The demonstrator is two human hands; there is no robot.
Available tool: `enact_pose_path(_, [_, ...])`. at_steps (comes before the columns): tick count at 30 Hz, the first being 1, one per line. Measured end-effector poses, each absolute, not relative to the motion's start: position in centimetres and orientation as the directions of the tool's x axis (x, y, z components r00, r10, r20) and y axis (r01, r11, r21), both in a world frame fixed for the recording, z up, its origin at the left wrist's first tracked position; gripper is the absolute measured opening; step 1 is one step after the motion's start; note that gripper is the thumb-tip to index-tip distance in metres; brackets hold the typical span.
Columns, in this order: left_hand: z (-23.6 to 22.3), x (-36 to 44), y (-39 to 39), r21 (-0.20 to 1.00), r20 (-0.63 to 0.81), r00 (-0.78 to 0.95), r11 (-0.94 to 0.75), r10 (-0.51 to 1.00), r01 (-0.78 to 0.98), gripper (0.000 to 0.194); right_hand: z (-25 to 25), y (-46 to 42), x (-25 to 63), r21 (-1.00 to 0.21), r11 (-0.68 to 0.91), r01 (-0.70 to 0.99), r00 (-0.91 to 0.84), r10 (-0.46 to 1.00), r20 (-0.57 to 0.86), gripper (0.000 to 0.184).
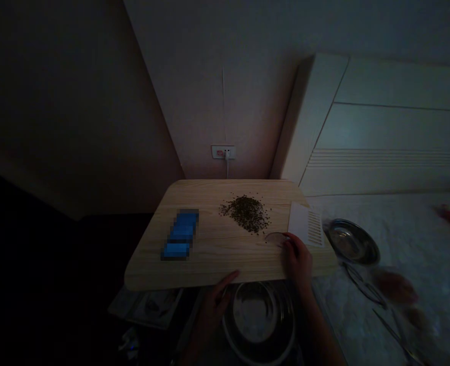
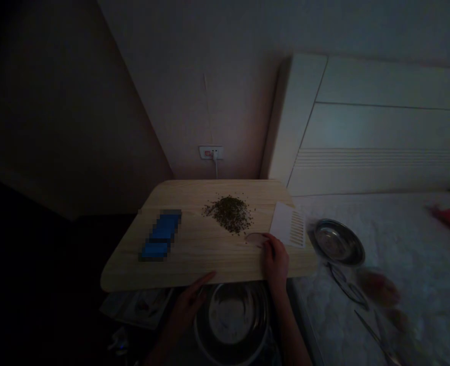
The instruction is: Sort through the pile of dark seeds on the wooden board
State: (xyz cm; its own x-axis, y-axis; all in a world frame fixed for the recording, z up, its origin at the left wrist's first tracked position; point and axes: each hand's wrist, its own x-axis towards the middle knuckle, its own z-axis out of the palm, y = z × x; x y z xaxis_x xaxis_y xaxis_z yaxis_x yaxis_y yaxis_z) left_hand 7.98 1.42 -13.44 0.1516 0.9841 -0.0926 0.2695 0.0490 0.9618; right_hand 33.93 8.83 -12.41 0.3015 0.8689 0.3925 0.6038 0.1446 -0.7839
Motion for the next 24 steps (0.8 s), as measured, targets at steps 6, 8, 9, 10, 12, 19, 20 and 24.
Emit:
enact_pose_path(6, [-13.41,7.89,1.47,0.965,-0.086,0.161,0.041,0.983,0.260,0.039,-12.34,8.83,33.94,-0.788,0.159,0.595,0.290,0.872,0.395,0.029])
enact_pose_path(8, [-13.20,7.91,1.44,0.964,-0.091,0.151,0.049,0.984,0.263,0.040,-12.29,8.73,33.92,-0.791,0.156,0.591,0.292,0.873,0.390,0.029])
enact_pose_path(9, [-13.12,7.93,1.44,0.964,-0.088,0.144,0.048,0.986,0.261,0.040,-12.27,8.68,33.90,-0.794,0.155,0.588,0.293,0.874,0.388,0.029])
enact_pose_path(10, [-13.07,7.95,1.43,0.966,-0.081,0.139,0.043,0.987,0.256,0.039,-12.27,8.63,33.89,-0.795,0.157,0.586,0.295,0.872,0.390,0.029])
enact_pose_path(12, [-13.06,8.02,1.43,0.968,-0.070,0.126,0.037,0.990,0.249,0.039,-12.27,8.57,33.89,-0.797,0.162,0.582,0.297,0.870,0.394,0.029])
enact_pose_path(19, [-13.45,8.08,1.40,0.965,-0.095,0.140,0.057,0.986,0.256,0.041,-12.36,8.65,33.97,-0.792,0.216,0.571,0.226,0.886,0.405,0.028])
enact_pose_path(20, [-13.55,8.05,1.39,0.965,-0.089,0.147,0.049,0.985,0.257,0.041,-12.34,8.66,33.97,-0.791,0.226,0.569,0.216,0.887,0.409,0.028])
enact_pose_path(24, [-13.93,7.90,1.40,0.962,-0.079,0.164,0.033,0.983,0.269,0.041,-11.91,8.44,33.84,-0.798,0.262,0.543,0.129,0.913,0.387,0.027])
